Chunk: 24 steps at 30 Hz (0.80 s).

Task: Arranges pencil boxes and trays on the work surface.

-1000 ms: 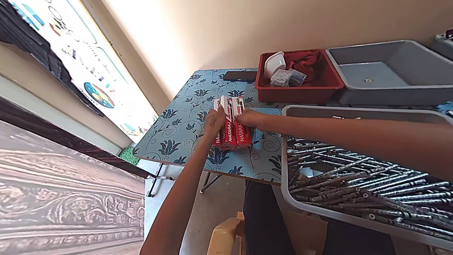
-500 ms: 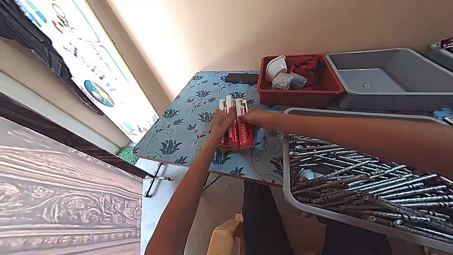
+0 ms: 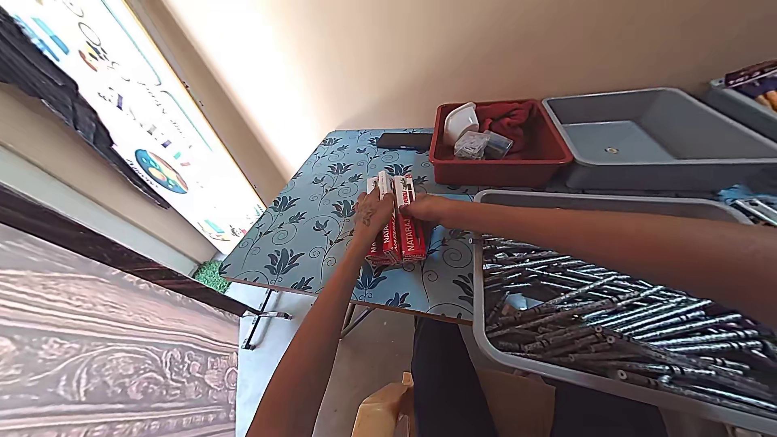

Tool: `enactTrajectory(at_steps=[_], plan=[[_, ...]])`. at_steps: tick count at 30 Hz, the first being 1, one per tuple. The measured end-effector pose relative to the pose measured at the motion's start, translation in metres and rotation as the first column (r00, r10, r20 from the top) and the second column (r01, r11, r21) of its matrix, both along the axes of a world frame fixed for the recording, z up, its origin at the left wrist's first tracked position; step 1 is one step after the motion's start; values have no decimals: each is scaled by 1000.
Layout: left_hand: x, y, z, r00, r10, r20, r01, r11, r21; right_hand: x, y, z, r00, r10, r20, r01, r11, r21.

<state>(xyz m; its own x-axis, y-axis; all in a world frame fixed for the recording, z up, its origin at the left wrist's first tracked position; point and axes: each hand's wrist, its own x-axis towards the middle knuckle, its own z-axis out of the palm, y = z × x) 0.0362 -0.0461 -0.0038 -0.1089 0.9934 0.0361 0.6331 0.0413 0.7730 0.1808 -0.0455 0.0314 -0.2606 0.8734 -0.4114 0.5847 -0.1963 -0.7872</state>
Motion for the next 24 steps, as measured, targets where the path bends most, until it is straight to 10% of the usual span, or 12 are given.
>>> enactTrajectory(at_steps=[24], plan=[[-13,-5,-6,990,-25,136,26,1000,-5,-24,-26,14,979,-104,178,94,993,69]])
